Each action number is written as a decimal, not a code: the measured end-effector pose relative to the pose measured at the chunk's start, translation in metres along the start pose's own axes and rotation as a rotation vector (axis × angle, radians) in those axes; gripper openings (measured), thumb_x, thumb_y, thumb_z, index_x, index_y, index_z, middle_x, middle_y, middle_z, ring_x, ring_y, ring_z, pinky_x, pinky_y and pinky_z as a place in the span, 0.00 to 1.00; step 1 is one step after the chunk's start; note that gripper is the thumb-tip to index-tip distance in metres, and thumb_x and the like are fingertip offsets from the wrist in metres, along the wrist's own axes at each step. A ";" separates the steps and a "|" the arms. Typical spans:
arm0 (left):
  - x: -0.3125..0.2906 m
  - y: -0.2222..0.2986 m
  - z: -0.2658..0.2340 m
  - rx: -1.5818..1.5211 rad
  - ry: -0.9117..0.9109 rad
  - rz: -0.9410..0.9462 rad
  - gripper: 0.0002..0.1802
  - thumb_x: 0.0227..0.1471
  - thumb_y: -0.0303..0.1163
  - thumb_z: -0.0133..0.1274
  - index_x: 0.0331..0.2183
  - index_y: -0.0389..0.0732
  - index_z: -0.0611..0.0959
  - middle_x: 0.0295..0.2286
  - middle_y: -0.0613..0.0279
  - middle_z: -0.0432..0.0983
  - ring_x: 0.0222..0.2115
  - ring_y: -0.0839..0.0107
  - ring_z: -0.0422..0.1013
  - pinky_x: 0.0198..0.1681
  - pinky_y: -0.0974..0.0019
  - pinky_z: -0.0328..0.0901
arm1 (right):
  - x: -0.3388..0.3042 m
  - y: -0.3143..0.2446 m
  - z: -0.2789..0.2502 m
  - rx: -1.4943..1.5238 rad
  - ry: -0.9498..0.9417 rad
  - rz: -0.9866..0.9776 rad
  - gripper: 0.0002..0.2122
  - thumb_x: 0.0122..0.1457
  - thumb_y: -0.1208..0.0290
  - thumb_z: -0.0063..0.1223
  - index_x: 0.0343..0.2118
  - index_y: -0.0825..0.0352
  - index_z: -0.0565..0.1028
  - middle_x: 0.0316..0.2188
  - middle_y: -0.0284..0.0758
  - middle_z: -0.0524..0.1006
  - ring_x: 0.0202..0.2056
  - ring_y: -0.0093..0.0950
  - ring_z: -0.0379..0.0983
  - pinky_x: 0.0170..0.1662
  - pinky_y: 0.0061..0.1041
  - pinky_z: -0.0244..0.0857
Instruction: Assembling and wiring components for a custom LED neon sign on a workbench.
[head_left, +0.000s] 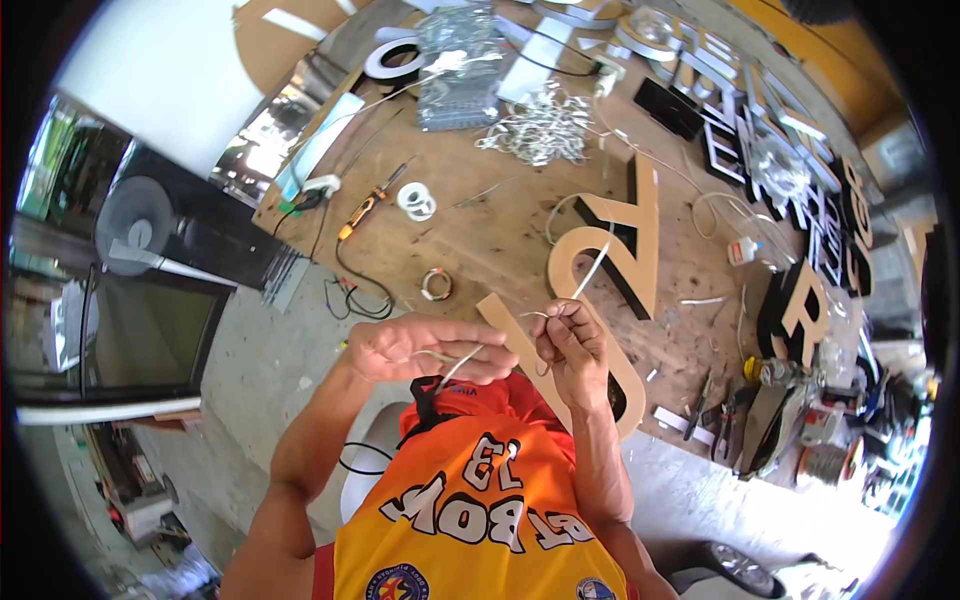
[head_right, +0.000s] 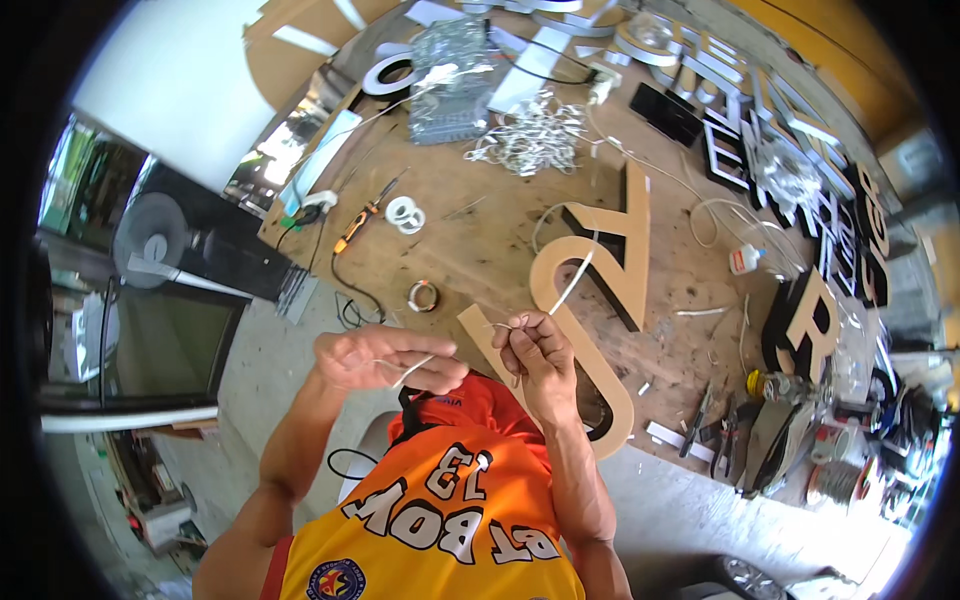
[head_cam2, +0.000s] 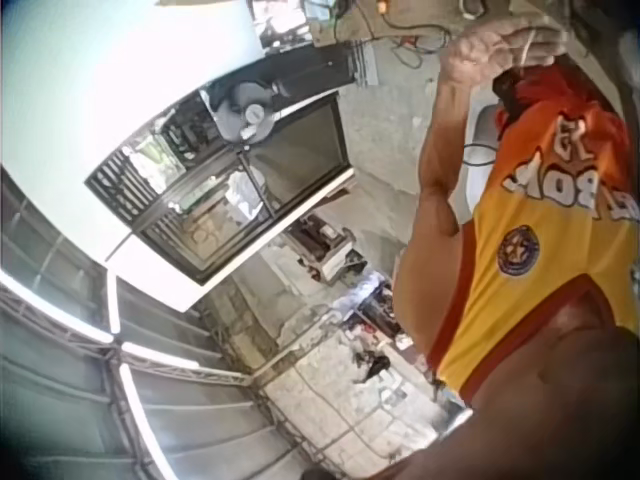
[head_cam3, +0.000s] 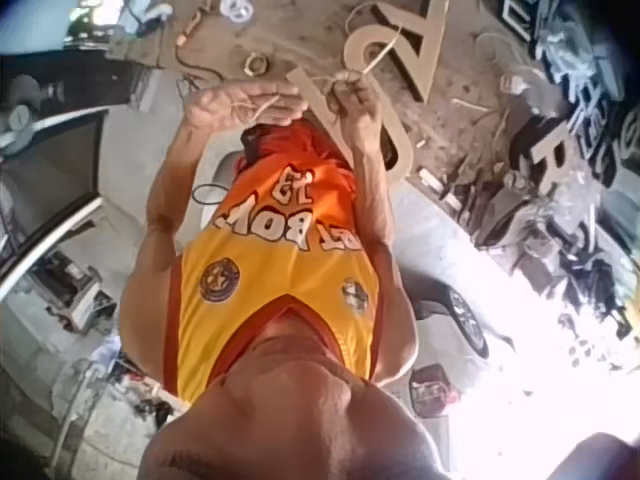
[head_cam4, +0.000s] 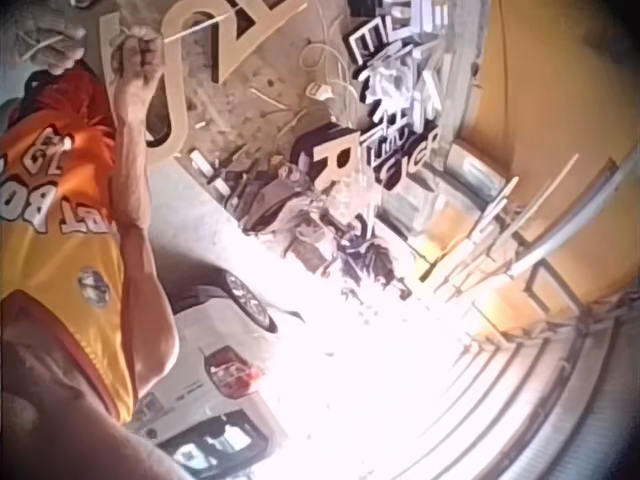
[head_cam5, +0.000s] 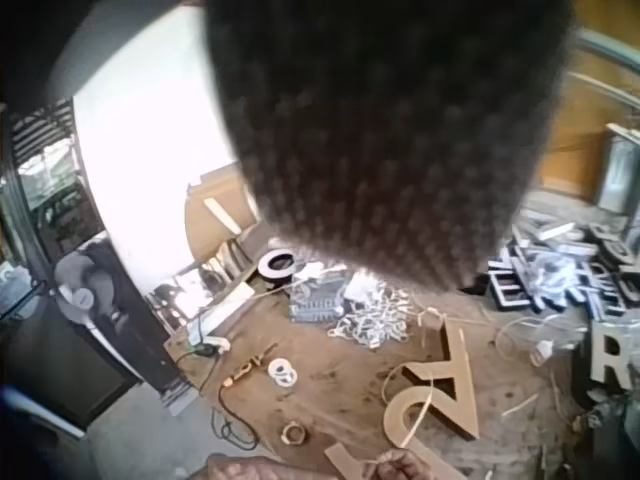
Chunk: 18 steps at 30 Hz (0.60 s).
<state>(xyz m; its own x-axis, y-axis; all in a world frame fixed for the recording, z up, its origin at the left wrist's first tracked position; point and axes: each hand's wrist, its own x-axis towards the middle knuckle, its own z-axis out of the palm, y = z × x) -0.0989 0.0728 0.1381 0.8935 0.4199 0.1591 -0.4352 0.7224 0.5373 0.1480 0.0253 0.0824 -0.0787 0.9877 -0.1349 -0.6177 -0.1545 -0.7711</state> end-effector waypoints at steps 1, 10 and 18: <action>0.014 -0.006 0.000 -0.005 -0.016 -0.021 0.47 0.54 0.40 0.50 0.63 0.19 0.50 0.59 0.25 0.56 0.62 0.41 0.57 0.66 0.41 0.48 | -0.003 -0.003 -0.002 0.020 0.019 -0.023 0.07 0.68 0.72 0.48 0.46 0.67 0.72 0.28 0.35 0.77 0.21 0.18 0.61 0.24 0.16 0.57; 0.071 -0.042 -0.012 0.653 0.564 -0.127 0.22 0.58 0.33 0.58 0.51 0.32 0.78 0.34 0.51 0.81 0.33 0.66 0.78 0.36 0.66 0.71 | -0.022 -0.016 -0.021 0.068 0.200 -0.231 0.08 0.68 0.72 0.48 0.45 0.70 0.75 0.28 0.34 0.79 0.18 0.15 0.59 0.20 0.16 0.52; 0.094 -0.051 0.014 1.267 0.584 0.067 0.08 0.56 0.29 0.60 0.36 0.34 0.87 0.23 0.63 0.79 0.21 0.82 0.68 0.24 0.74 0.62 | -0.024 -0.021 -0.016 -0.031 0.307 -0.217 0.09 0.69 0.71 0.48 0.43 0.70 0.76 0.26 0.33 0.78 0.17 0.15 0.60 0.20 0.15 0.52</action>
<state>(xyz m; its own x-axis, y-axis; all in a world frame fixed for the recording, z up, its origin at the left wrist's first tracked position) 0.0086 0.0675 0.1373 0.5640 0.8256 0.0187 0.1999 -0.1584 0.9669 0.1752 0.0047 0.0913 0.2925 0.9456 -0.1424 -0.5695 0.0527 -0.8203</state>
